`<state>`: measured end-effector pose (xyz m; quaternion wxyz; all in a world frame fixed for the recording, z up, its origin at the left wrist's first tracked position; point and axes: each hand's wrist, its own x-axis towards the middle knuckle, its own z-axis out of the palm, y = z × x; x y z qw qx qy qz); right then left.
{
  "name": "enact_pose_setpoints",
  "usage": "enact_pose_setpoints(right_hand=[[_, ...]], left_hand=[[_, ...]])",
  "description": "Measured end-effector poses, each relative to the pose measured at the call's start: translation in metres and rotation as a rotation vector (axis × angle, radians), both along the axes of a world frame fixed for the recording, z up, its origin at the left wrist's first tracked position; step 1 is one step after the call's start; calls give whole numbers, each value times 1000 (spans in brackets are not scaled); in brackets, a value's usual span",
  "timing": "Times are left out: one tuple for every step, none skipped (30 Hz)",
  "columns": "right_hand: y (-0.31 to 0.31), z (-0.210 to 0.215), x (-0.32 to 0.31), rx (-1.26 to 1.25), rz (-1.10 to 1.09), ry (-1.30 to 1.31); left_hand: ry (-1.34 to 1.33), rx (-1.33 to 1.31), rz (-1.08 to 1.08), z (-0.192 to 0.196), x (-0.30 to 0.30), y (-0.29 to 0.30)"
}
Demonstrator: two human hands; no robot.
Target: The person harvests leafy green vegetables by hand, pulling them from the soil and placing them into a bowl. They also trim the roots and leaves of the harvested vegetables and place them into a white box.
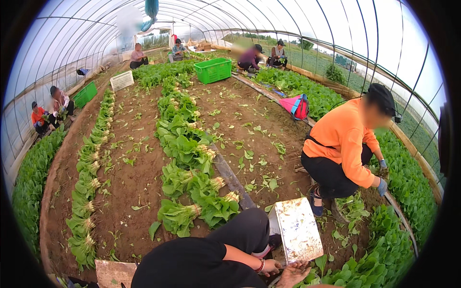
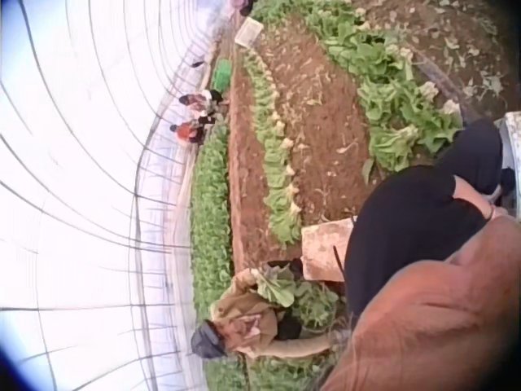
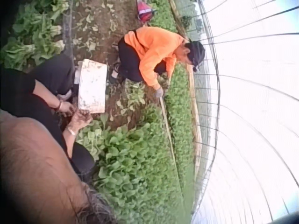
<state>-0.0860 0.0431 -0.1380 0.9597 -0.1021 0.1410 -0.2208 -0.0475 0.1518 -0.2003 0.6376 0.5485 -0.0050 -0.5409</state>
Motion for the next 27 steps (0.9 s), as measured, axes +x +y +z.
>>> enact_pose_setpoints(right_hand=[[-8, -11, -3, 20, -53, -28], [-15, -22, -3, 46, -46, 24], [-17, -24, -3, 74, -48, 69], [-19, -27, -4, 106, -53, 114], [-10, -12, 1, 132, -58, 153], [-8, -5, 3, 123, -51, 173], [-6, 2, 5, 130, -65, 181], [-6, 5, 6, 134, -72, 189], [-8, 1, 4, 120, -84, 184], [-6, 6, 5, 141, -86, 188], [-6, 3, 3, 140, -55, 136], [-6, -1, 1, 138, -22, 85], [-7, 1, 0, 151, -33, 88], [-6, 1, -1, 165, -43, 92], [-4, 2, -2, 179, -49, 96], [-3, 3, -3, 164, -44, 79], [-2, 3, -4, 150, -37, 62], [-1, 4, -5, 135, -29, 46], [-3, 5, -6, 135, -36, 47], [-4, 6, -7, 134, -43, 48], [-5, 7, -8, 133, -50, 50], [-3, 9, -8, 140, -48, 51], [-2, 10, -9, 131, -37, 60], [0, 12, -10, 141, -35, 67], [-1, 14, -10, 143, -32, 70], [-1, 17, -10, 145, -29, 73], [-1, 18, -11, 139, -24, 72]], left_hand=[[48, 33, 13, -2, -5, -6], [35, 37, -21, -7, -8, -8], [18, 40, -64, -11, -6, -6], [0, 44, -110, -14, -7, -5], [8, 36, -73, -14, -9, -1], [-25, 42, -92, -10, -8, 2], [-44, 55, -113, -11, -7, 2], [-64, 65, -126, -11, -8, 1], [-88, 81, -167, -12, -10, 0], [-85, 69, -182, -16, -12, -1], [-81, 57, -194, -20, -14, 0], [-77, 46, -203, -24, -16, 1], [-65, 52, -206, -22, -17, 0], [-76, 60, -227, -19, -18, -1], [-86, 69, -246, -17, -18, -1], [-106, 76, -260, -14, -15, -3], [-118, 80, -216, -14, -19, -5], [-136, 92, -232, -13, -19, -6], [-150, 104, -250, -7, -21, -6], [-162, 116, -268, 0, -22, -6], [-175, 92, -302, 5, -22, -9], [-178, 81, -306, 5, -22, -7], [-181, 70, -311, 4, -21, -6], [-184, 58, -315, 3, -20, -5], [-223, 65, -299, 1, -21, -6], [-241, 72, -302, -2, -22, -6], [-258, 79, -304, -4, -23, -6]])
